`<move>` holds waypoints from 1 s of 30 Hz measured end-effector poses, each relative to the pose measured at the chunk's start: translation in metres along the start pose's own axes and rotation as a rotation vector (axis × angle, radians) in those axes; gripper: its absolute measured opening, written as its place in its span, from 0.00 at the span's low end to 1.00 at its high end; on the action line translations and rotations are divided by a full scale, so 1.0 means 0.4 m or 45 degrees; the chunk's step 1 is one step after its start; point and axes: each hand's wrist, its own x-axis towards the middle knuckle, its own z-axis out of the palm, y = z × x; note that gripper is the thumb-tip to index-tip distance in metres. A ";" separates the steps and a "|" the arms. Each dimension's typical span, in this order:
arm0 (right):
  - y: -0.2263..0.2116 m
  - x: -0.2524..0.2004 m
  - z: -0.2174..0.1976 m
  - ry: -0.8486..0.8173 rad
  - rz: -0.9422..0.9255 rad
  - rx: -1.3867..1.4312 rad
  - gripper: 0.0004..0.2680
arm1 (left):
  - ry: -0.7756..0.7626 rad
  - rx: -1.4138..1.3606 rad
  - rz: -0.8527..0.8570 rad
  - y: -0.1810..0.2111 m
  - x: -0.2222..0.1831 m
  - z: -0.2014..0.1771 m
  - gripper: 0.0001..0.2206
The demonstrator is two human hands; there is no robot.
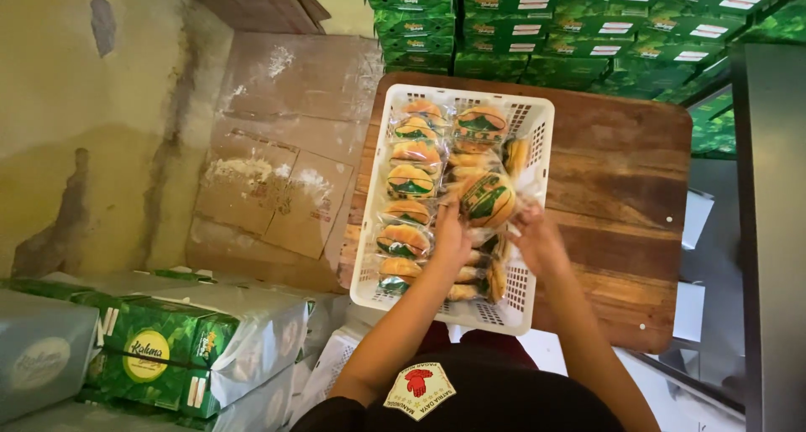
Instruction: The person organizes individually wrapped sandwiches into a white plastic crate and moves others onto a metal table surface by hand.
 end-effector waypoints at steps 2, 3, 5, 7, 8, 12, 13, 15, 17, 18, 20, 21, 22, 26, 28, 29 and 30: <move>0.009 -0.066 0.084 -0.023 -0.036 -0.018 0.14 | 0.017 -0.004 -0.042 0.001 -0.027 0.007 0.12; 0.012 -0.098 0.128 -0.051 -0.071 -0.037 0.17 | 0.035 -0.008 -0.079 0.003 -0.040 0.011 0.06; 0.043 -0.076 0.103 0.059 -0.075 -0.027 0.12 | -0.041 0.021 -0.136 -0.100 0.054 -0.083 0.06; 0.055 -0.045 0.053 0.159 -0.078 -0.019 0.08 | -0.115 0.046 -0.184 -0.143 0.110 -0.148 0.07; 0.051 -0.026 0.014 0.128 -0.120 -0.204 0.08 | -0.317 0.139 -0.211 -0.136 0.118 -0.166 0.16; -0.111 -0.093 0.075 -0.048 -0.132 -0.664 0.15 | -0.398 0.477 -0.184 -0.093 0.120 -0.177 0.18; -0.117 -0.079 0.064 -0.049 -0.130 -0.662 0.15 | -0.396 0.479 -0.185 -0.078 0.106 -0.168 0.18; -0.128 -0.051 0.039 -0.061 -0.068 -1.230 0.27 | -0.539 0.449 -0.142 -0.049 0.079 -0.150 0.24; -0.129 -0.016 -0.035 -0.176 -0.072 -1.099 0.28 | -0.541 0.433 -0.202 -0.067 0.094 -0.163 0.25; -0.131 0.003 -0.073 -0.288 -0.080 -0.967 0.29 | -0.544 0.416 -0.260 -0.076 0.103 -0.167 0.25; -0.126 -0.001 -0.056 -0.231 -0.095 -0.763 0.28 | -0.518 0.285 -0.307 -0.080 0.110 -0.165 0.22; -0.124 0.000 -0.047 -0.178 -0.113 -0.557 0.27 | -0.492 0.155 -0.348 -0.080 0.116 -0.162 0.19; -0.099 0.003 -0.048 -0.173 -0.115 -0.556 0.27 | -0.495 0.157 -0.352 -0.084 0.119 -0.157 0.19; -0.004 0.003 -0.037 0.136 -0.143 -0.239 0.15 | -0.498 0.029 -0.351 -0.115 0.143 -0.167 0.29; 0.048 0.025 -0.061 0.177 -0.097 -0.279 0.15 | -0.535 0.078 -0.306 -0.114 0.128 -0.169 0.35; 0.078 0.050 -0.092 0.252 -0.117 -0.208 0.14 | -0.493 0.155 -0.296 -0.101 0.106 -0.160 0.36; 0.108 0.075 -0.123 0.327 -0.138 -0.137 0.14 | -0.450 0.232 -0.286 -0.088 0.083 -0.151 0.37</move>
